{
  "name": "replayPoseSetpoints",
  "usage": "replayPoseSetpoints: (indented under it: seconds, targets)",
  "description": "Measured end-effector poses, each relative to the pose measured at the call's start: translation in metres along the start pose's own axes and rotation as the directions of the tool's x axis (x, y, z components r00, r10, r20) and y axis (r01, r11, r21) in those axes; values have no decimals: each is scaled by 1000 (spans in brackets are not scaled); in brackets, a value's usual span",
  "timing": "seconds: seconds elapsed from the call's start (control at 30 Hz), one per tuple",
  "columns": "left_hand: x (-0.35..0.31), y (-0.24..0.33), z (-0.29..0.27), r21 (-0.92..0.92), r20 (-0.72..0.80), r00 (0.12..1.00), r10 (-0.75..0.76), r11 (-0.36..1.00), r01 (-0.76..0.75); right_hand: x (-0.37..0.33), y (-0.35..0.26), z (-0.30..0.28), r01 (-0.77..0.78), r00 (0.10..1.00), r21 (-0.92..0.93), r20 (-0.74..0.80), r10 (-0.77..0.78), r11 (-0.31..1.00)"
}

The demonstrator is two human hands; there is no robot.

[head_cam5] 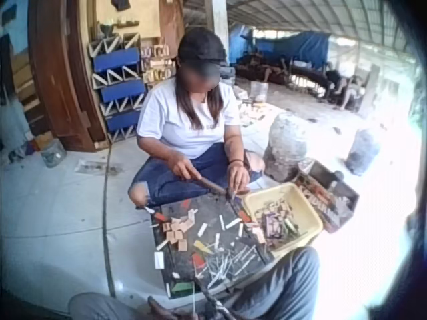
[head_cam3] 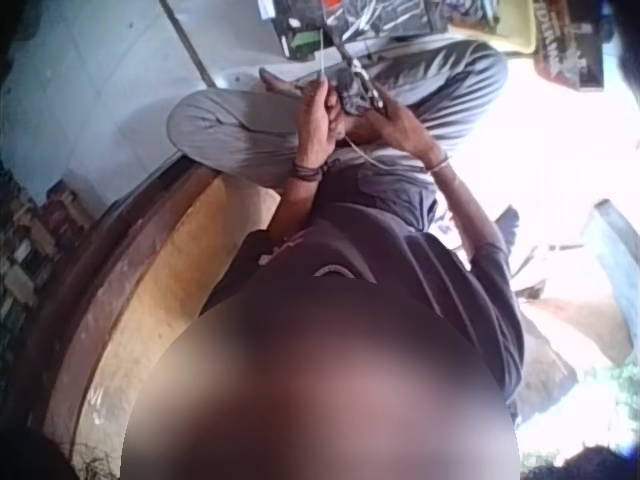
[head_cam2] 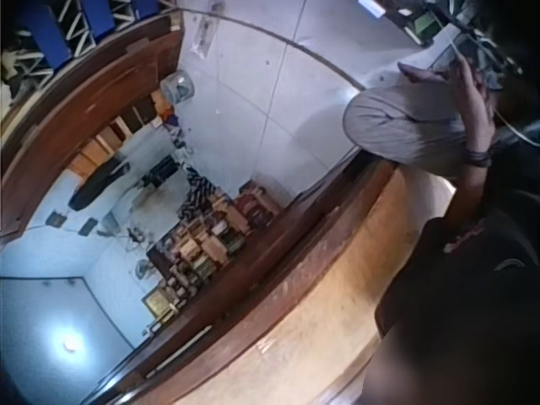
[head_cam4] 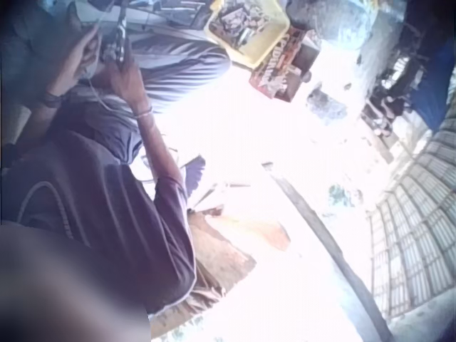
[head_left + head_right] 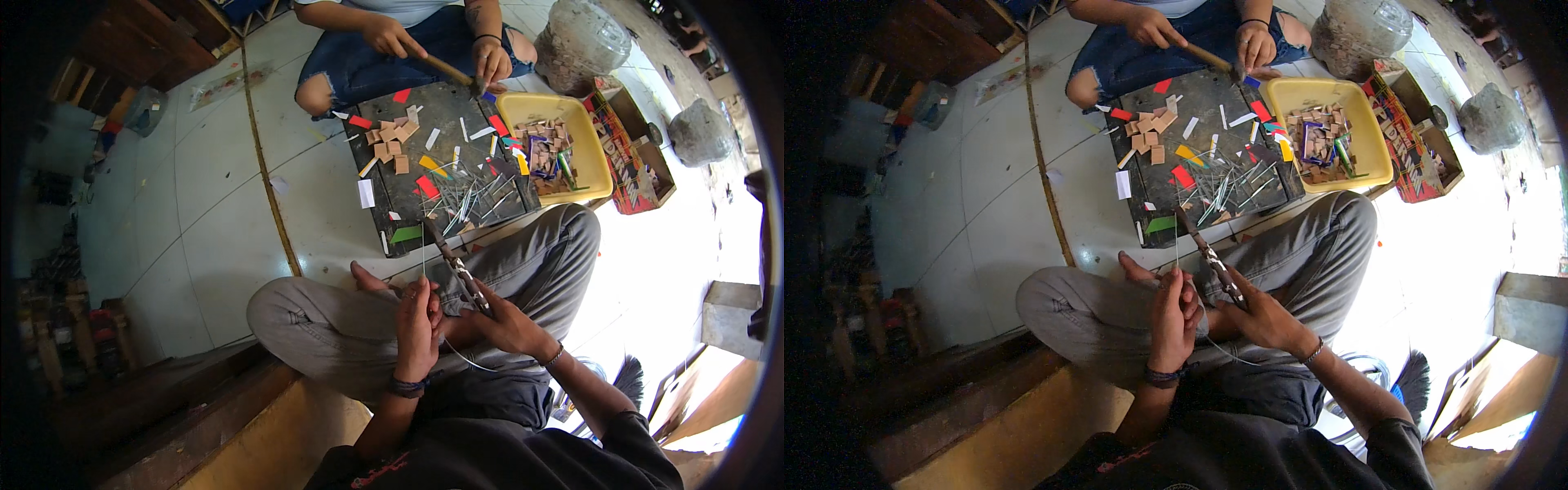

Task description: The person sits on the floor and uses pliers to bend and shape thin metal wires. They repeatedly pick up wire pieces, bend them with the tool, and place them on a nearby tray. Another person works nearby with a hammer and wooden pieces.

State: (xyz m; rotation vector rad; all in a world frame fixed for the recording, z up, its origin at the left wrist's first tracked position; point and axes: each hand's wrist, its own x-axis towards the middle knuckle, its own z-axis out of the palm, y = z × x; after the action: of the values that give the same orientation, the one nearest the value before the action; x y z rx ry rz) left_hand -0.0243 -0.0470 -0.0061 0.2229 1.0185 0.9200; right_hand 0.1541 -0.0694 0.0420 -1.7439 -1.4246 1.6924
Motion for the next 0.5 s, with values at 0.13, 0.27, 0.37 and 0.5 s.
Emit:
replayPoseSetpoints:
  seconds: [0.13,0.27,0.37,0.5]
  targets:
    - [3,0,3,-35,48,998,50,998,-48,-1,2,2,44,999,0,2,-44,999]
    - [5,-2,8,-14,105,992,73,997,-72,-2,6,-3,23,998,-25,57,-21,999]
    - [6,-3,9,-12,119,984,130,991,-130,-1,7,-2,113,993,-46,17,-113,992]
    - [7,-1,9,15,115,986,123,992,-125,-1,3,-4,64,997,-43,42,-62,997]
